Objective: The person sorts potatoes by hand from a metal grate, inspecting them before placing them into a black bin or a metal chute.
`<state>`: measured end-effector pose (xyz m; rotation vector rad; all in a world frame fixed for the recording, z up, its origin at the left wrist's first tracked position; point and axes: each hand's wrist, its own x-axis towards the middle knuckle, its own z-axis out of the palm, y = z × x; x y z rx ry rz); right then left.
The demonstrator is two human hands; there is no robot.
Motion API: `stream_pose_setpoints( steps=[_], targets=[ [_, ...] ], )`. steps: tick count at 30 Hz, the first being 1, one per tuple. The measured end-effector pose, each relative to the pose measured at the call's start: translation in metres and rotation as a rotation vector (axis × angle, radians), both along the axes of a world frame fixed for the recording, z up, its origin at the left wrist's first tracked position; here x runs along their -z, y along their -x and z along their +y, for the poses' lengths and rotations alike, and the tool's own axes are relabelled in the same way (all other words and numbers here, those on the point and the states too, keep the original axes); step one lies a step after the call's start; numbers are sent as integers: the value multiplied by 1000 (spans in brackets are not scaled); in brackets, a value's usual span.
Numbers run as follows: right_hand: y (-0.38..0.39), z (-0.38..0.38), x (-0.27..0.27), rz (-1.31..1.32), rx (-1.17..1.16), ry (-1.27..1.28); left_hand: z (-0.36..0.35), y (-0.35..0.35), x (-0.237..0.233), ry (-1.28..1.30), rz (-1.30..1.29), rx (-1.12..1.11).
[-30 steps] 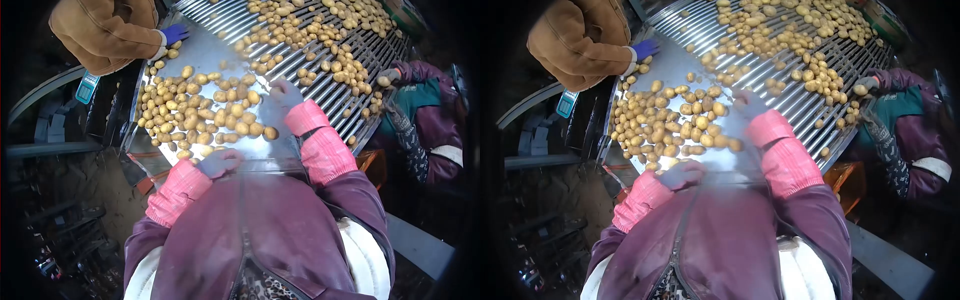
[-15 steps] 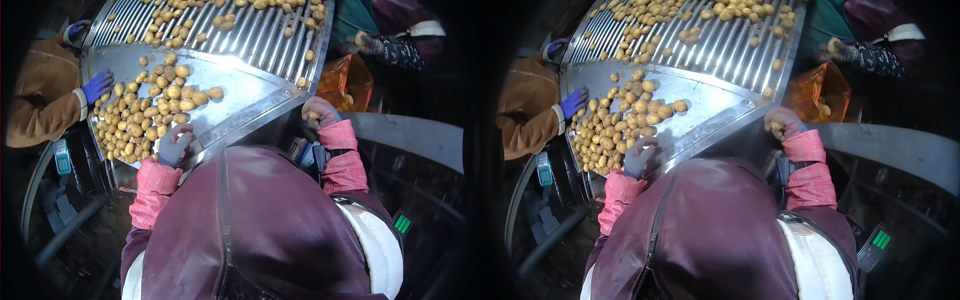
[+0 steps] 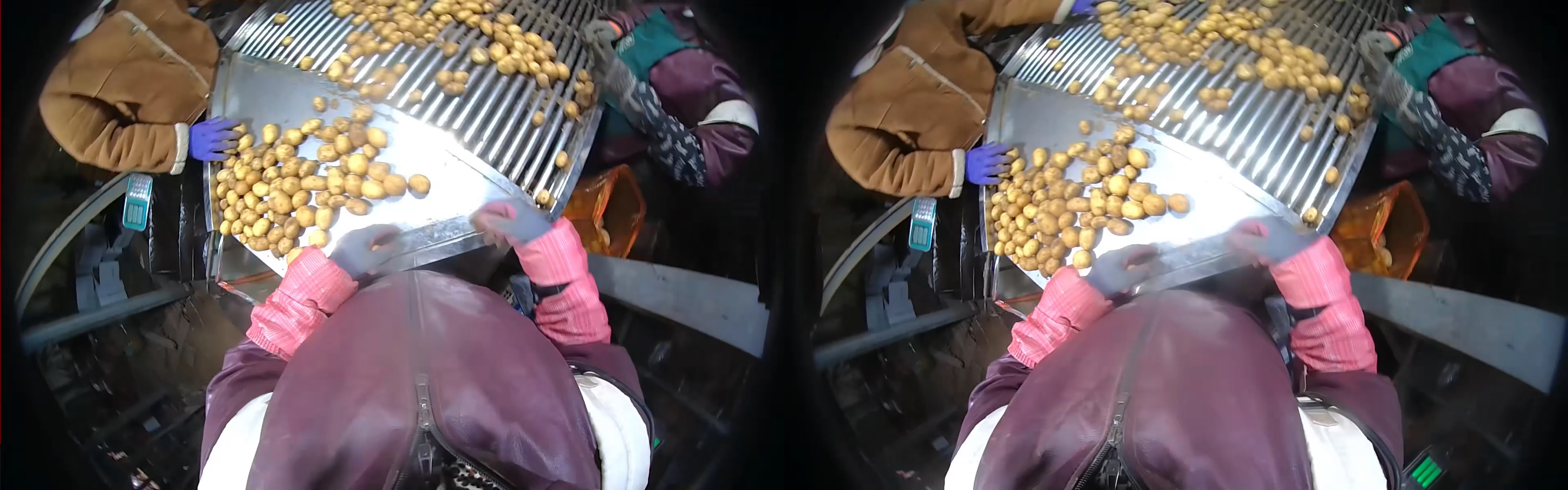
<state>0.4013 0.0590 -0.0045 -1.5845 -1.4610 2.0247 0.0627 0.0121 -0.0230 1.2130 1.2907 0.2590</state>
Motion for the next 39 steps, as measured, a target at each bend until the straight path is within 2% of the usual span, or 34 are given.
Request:
stream_pose_setpoints(
  steps=[1,2,4,5,6,8,10,11,13,15,18,20,24,25,28,31,34,35,39],
  targets=[
    [20,21,-1,-98,-53,-190,-6,5,10,-5,-68,-66],
    [42,40,2,-43,-24,-286,-11,9,16,-8,-137,-132],
    [83,84,17,-242,-143,-542,-18,22,19,135,-257,-309],
    [101,109,44,-303,-213,-793,-23,28,21,173,-326,-374],
    [118,122,47,-326,-265,-833,-29,34,23,211,-395,-439],
    [152,139,62,-335,-227,-869,-38,44,26,212,-547,-513],
    [186,130,58,-721,-493,-1097,-47,44,14,168,-533,-594],
    [204,121,61,-798,-568,-1201,-52,44,8,146,-526,-635],
    [206,119,55,-364,-457,-937,-55,49,5,111,-489,-659],
    [213,103,14,-5,-81,-304,-61,52,1,103,-507,-708],
    [172,125,83,129,-94,-623,-64,57,-8,113,-581,-794],
    [149,109,66,-49,-208,-814,-66,60,-9,108,-577,-839],
    [136,70,52,-430,-591,-1064,-66,59,-11,141,-617,-936],
    [143,63,53,-475,-594,-1014,-65,59,-10,135,-614,-925],
    [153,67,74,-285,-555,-1078,-66,60,-10,116,-601,-897],
    [172,75,57,-151,-441,-960,-68,61,-8,97,-631,-902],
    [204,91,50,-270,-648,-1141,-69,60,-8,109,-697,-961],
    [222,90,33,-447,-832,-1031,-70,59,-8,111,-719,-992],
    [253,95,35,-546,-1009,-933,-66,60,-3,49,-771,-977]
  ],
)
